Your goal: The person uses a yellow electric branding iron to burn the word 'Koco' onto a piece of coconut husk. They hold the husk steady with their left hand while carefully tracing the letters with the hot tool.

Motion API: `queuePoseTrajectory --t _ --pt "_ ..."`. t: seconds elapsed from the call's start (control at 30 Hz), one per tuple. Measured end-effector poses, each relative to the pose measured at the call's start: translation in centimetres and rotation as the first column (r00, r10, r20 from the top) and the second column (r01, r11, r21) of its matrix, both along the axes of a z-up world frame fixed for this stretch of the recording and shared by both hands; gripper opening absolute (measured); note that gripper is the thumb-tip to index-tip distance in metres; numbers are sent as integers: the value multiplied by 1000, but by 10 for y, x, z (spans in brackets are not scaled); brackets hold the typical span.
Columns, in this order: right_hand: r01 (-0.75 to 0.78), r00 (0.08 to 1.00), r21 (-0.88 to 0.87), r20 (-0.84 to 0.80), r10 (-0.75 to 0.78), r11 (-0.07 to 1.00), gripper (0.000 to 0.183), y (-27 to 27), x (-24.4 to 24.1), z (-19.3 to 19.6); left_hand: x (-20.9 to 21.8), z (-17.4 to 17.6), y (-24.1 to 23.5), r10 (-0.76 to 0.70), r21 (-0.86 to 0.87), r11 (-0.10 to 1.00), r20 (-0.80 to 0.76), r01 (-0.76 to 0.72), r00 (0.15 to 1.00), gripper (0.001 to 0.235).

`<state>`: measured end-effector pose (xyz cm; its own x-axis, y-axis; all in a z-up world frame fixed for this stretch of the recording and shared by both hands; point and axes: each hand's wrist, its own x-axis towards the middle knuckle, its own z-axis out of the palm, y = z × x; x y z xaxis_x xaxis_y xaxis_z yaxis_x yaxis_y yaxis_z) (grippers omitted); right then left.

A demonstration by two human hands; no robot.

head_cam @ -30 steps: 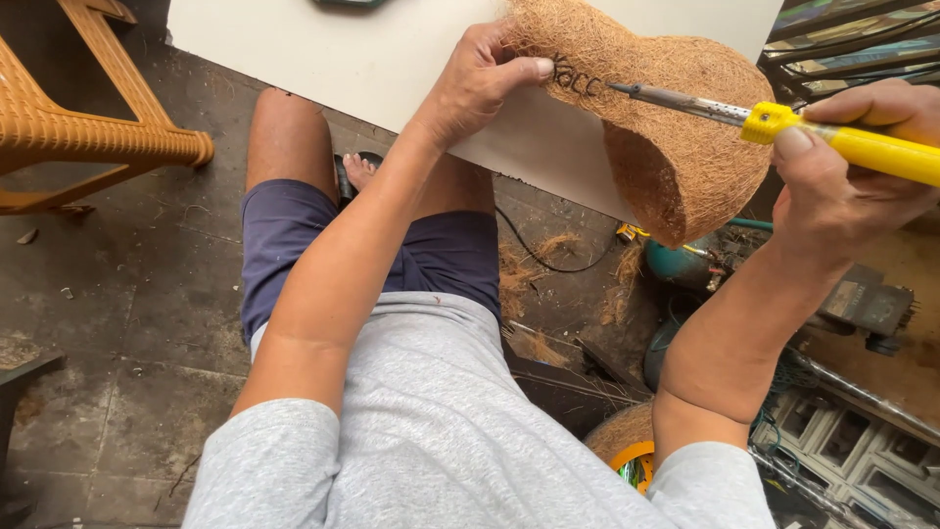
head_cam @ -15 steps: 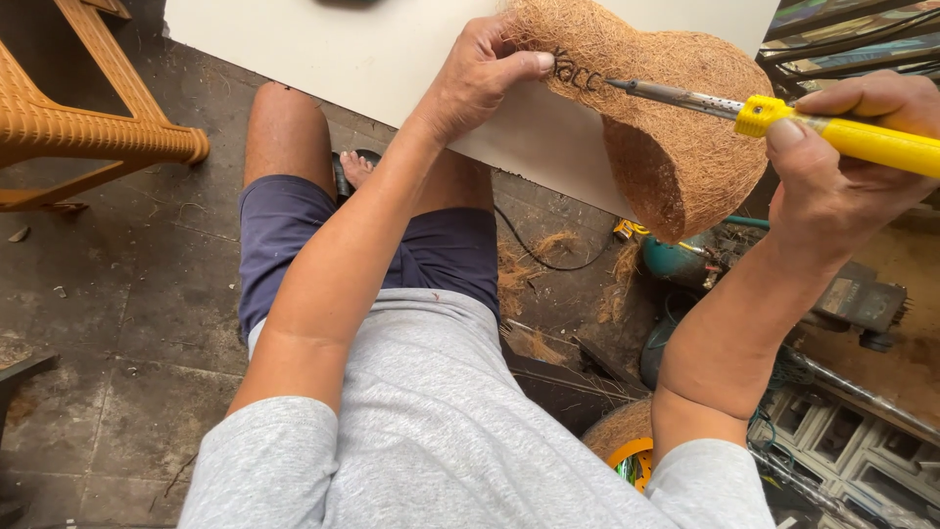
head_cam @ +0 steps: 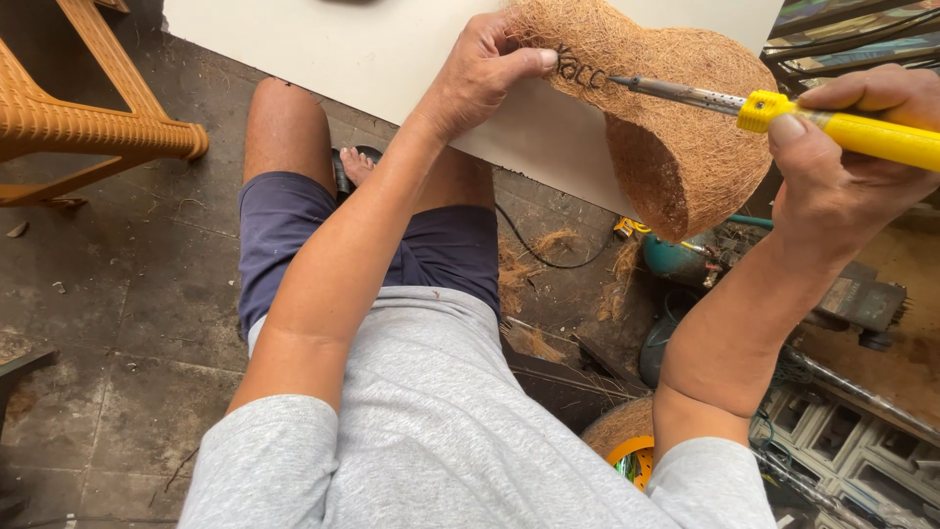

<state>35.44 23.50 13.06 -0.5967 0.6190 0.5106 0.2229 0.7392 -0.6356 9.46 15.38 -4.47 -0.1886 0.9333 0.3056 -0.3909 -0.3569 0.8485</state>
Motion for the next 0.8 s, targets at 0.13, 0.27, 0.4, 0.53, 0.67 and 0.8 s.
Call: queuePoseTrajectory --t 0.13,0.27,0.4,0.53,0.67,0.8 --pt "7 1000 -5 15 -7 1000 23 -2 -1 2 -1 4 -2 6 -17 1000 -15 -7 1000 20" --pt "-7 1000 -3 27 7 1000 23 -3 -3 4 -1 3 -1 9 -33 999 -33 -10 999 17" --pt "-36 998 5 46 36 999 24 -1 0 4 0 2 0 5 -1 1000 -18 -5 1000 17" --pt "-33 998 14 44 33 999 24 -2 -3 5 -1 2 0 -5 -9 1000 -12 5 1000 17" --pt "-28 998 25 59 27 999 23 -3 -3 6 0 -1 1 16 -4 1000 -36 -16 999 19" --pt "-70 994 26 87 67 997 23 -1 0 6 1 -2 1 2 27 1000 -14 -2 1000 19"
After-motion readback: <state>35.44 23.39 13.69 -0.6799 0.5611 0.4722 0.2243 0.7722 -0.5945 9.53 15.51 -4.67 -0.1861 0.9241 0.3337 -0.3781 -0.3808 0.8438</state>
